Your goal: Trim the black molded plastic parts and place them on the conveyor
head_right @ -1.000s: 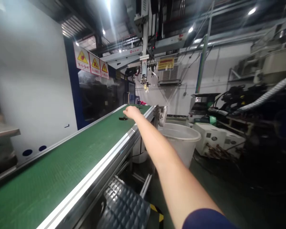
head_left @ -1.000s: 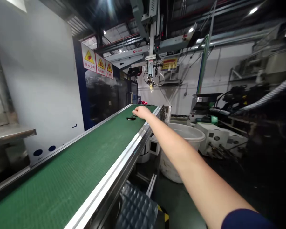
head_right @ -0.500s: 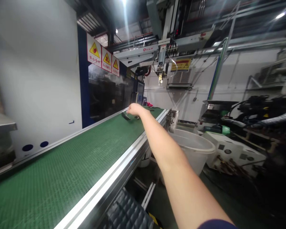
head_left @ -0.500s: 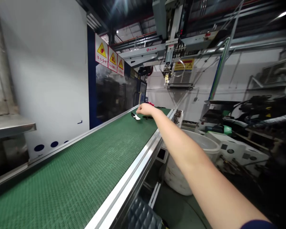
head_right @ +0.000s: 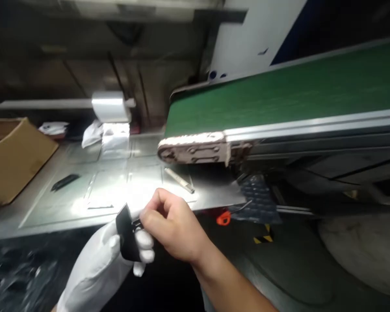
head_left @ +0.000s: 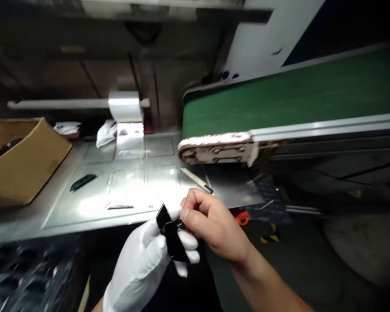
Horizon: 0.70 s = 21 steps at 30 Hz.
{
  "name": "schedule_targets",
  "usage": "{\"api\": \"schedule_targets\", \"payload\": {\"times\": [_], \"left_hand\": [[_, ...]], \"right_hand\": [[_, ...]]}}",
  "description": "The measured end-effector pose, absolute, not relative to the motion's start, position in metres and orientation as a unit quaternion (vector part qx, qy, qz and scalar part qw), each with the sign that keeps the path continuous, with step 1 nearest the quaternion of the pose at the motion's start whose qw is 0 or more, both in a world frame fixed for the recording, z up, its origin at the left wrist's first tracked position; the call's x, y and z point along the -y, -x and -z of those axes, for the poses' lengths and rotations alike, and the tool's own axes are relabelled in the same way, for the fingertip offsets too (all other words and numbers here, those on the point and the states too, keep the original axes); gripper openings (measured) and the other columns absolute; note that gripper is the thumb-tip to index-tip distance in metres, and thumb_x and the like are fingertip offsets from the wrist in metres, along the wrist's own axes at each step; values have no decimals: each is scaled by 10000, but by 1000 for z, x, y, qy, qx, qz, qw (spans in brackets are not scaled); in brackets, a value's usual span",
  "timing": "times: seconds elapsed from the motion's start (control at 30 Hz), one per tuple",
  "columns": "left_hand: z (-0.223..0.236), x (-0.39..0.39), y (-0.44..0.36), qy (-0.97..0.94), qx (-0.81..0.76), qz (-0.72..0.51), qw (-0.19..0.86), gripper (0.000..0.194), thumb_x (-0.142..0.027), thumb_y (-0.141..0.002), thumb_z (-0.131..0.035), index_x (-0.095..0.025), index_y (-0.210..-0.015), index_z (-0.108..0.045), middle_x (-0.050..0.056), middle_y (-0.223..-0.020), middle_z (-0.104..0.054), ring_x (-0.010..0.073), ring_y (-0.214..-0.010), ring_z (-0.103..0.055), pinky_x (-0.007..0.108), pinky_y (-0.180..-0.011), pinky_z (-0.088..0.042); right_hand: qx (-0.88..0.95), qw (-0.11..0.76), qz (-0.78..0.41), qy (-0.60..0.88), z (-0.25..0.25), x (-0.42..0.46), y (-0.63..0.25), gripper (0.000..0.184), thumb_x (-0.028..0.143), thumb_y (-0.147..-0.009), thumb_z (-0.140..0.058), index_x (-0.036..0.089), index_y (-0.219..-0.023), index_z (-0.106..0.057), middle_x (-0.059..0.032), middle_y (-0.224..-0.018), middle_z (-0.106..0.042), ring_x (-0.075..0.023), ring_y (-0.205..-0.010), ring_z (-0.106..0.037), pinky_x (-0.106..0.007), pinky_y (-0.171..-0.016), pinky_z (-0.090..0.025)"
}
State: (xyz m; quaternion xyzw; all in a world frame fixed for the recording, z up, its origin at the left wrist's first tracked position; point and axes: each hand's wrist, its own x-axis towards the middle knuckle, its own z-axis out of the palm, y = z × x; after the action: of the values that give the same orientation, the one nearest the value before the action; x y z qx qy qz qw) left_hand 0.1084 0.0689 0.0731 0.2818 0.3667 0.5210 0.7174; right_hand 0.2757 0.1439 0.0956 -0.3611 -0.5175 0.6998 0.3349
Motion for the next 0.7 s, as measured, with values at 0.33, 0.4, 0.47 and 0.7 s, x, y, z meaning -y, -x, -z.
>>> {"api": "schedule_targets", "payload": {"times": [0.33,0.4,0.47,0.7], "left_hand": [[-24,-9,-59,-189,-257,-512,798,450,-453,-933,-736,-256,-1333,-676,100,-976,-799,217,-799,-773,222,-606,-579],[-20,-4,-49,-184,-263,-492,809,462,-470,-937,-728,-213,-1316,-674,120,-962,-795,223,-793,-772,225,-603,-571],[-17,-1,-42,-179,-263,-474,821,529,-488,-927,-732,-184,-1350,-643,126,-924,-787,237,-775,-768,240,-594,-564],[-5,4,-31,-157,-240,-466,837,535,-539,-879,-772,-238,-1308,-669,71,-856,-782,188,-688,-733,233,-605,-539]], "right_hand": [[434,325,-754,371,-51,-78,-220,218,311,-944,-687,192,-812,-561,27,-778,-592,-88,-647,-476,-213,-586,-409],[412,326,-765,372,-48,-71,-213,229,329,-946,-696,193,-819,-562,21,-800,-602,-92,-660,-483,-217,-594,-416],[387,325,-779,371,-45,-67,-207,248,348,-939,-712,193,-819,-560,21,-801,-597,-91,-651,-479,-218,-585,-412],[355,306,-805,362,-38,-65,-200,273,375,-916,-753,188,-834,-571,23,-757,-581,-83,-620,-459,-215,-566,-382]]}}
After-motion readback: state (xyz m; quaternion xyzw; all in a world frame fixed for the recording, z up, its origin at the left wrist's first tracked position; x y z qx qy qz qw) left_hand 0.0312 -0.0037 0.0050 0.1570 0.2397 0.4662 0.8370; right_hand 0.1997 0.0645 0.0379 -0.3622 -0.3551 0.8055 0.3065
